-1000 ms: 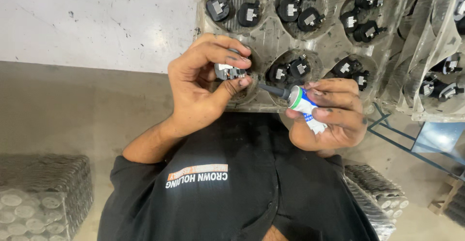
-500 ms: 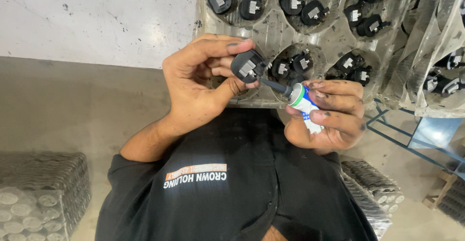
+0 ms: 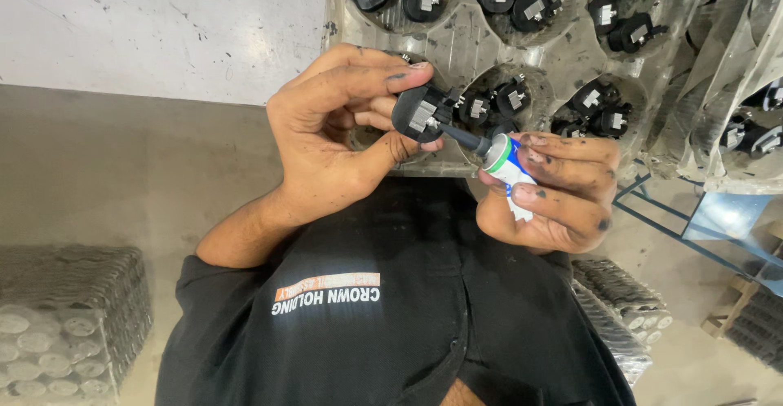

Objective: The person holds a tube of adhesive in one hand and picks black plug adapters one at a time from molded trays, squeezing a dab of glue onto each adapter's contact area before placing it back in the tray. They occasionally wipe the tube tip with a blue cloth and work through multiple adapters in sequence.

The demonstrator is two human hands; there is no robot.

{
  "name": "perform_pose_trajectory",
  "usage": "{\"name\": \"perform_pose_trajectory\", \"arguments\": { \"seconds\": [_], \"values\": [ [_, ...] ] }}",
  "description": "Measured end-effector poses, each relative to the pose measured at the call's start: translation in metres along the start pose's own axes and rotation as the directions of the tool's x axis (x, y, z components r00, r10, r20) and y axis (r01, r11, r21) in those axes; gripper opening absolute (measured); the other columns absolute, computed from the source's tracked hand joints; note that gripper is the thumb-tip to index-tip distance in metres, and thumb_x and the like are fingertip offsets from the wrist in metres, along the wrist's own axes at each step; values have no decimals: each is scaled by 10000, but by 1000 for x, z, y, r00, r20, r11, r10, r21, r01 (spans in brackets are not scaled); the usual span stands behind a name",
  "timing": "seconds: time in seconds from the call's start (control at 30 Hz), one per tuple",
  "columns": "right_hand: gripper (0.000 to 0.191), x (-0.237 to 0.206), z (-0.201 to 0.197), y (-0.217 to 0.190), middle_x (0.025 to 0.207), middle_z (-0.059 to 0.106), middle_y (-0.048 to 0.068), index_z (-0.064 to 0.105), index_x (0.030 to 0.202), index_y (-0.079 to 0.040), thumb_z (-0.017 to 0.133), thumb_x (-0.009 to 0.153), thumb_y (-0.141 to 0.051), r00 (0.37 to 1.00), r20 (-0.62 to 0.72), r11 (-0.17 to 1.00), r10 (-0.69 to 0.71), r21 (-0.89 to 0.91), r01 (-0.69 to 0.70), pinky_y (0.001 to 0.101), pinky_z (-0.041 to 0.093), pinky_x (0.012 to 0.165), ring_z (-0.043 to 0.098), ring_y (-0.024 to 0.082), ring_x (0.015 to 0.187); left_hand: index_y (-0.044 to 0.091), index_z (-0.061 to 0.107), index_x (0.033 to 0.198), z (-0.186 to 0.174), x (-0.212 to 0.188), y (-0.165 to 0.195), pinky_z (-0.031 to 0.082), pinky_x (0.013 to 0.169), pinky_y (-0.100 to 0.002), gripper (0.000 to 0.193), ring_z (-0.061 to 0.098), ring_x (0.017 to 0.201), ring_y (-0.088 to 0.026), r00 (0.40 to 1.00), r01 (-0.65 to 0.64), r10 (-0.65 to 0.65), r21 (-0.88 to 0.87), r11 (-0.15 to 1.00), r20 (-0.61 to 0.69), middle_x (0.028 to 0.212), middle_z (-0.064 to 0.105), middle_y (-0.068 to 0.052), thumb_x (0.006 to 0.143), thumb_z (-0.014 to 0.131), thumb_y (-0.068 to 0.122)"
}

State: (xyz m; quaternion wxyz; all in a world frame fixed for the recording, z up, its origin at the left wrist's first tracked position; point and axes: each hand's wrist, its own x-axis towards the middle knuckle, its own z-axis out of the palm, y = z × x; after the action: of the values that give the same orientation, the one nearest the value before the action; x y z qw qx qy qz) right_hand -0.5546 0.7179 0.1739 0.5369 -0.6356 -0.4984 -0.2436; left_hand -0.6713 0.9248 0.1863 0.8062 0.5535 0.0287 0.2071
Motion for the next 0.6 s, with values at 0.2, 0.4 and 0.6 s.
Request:
{"name": "perform_pose_trajectory", "arguments": {
  "seconds": [0.2,0.4,0.6],
  "values": [
    [437,1,-3,3,912,637,67,558,974,-138,889,729,7,998,51,1000,-25,1,25,282,596,688,655,227,840,-90,636,1295,-3,-1,-1,696,932,-262,354,778,1056,-219,999,34,-34,-1,999,-8,1318,578,-132,988,792,-171],
    [443,3,-6,3,950,627,72,555,987,-144,892,739,3,993,107,999,-41,11,40,294,603,702,646,233,861,-90,629,1300,-5,-2,-1,690,938,-264,356,774,1057,-210,999,29,-29,-9,1000,-15,1330,578,-135,995,797,-160],
    [441,5,-3,-1,943,634,87,554,983,-145,883,740,20,994,107,1000,-21,2,21,310,604,707,652,251,854,-88,612,1317,-7,-5,-7,686,943,-265,363,766,1056,-193,1000,9,-9,-37,999,-17,1332,590,-137,1008,791,-156]
  ]
}}
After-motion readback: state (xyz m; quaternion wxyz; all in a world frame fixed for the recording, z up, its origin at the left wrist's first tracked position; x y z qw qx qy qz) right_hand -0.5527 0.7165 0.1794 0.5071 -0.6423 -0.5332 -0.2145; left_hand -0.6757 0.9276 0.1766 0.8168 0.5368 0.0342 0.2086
